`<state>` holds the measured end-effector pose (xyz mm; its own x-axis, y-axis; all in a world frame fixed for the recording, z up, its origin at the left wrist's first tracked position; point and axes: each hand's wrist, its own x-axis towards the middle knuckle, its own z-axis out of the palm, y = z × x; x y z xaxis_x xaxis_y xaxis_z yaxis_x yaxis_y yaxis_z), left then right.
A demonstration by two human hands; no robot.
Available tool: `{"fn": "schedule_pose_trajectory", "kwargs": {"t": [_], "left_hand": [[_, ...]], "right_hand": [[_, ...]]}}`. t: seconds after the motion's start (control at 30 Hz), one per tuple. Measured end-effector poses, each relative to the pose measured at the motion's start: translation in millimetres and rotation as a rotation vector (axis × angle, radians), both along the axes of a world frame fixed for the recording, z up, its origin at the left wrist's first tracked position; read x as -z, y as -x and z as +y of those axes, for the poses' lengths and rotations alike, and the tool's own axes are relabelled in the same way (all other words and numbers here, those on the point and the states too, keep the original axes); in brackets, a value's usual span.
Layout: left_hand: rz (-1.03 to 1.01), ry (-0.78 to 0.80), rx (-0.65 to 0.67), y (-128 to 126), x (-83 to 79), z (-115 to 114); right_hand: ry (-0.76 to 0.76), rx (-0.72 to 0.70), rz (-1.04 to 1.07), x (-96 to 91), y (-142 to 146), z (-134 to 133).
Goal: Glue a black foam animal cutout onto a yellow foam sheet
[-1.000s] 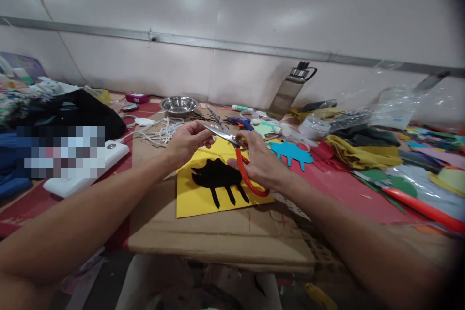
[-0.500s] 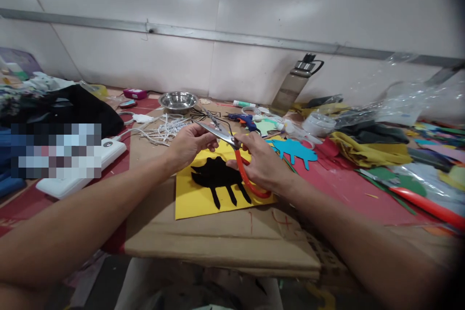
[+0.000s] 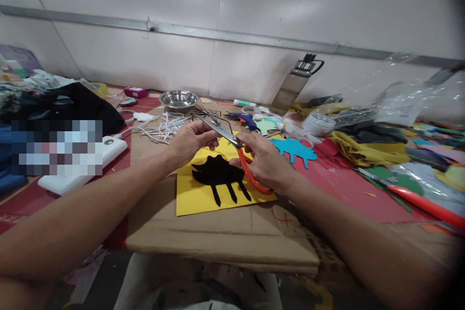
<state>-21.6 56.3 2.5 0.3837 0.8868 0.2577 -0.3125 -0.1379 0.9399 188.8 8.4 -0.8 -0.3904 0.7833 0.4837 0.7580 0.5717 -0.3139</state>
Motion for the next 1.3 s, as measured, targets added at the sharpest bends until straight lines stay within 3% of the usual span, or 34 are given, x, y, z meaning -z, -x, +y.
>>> {"fn": "schedule_pose_trajectory", "kwargs": {"t": [0.57,0.83,1.0,1.17,1.3], "left_hand": [[0.348,-0.278,-0.038,11,-14.5,-1],[0.37,-0.278,-0.074,11,-14.0,1],[0.359,-0.2,-0.095,10,-10.6,3],[0.234,-0.167,-0.054,10,-6.7,4],[0.151,-0.143,-0.011,10,-5.1,4]], "right_hand": [[-0.061,-0.007,-0.134,-5.8,-16,-1],[-0.099,0.027,-0.238,-5.5,-21,1],[-0.11,0.036,-0.215,-8.4,-22,0],[-0.075,0.168,-0.071,-9.5,-39,-7],[-0.042,0.307,-0.117,-3.8,-79,-23]]}}
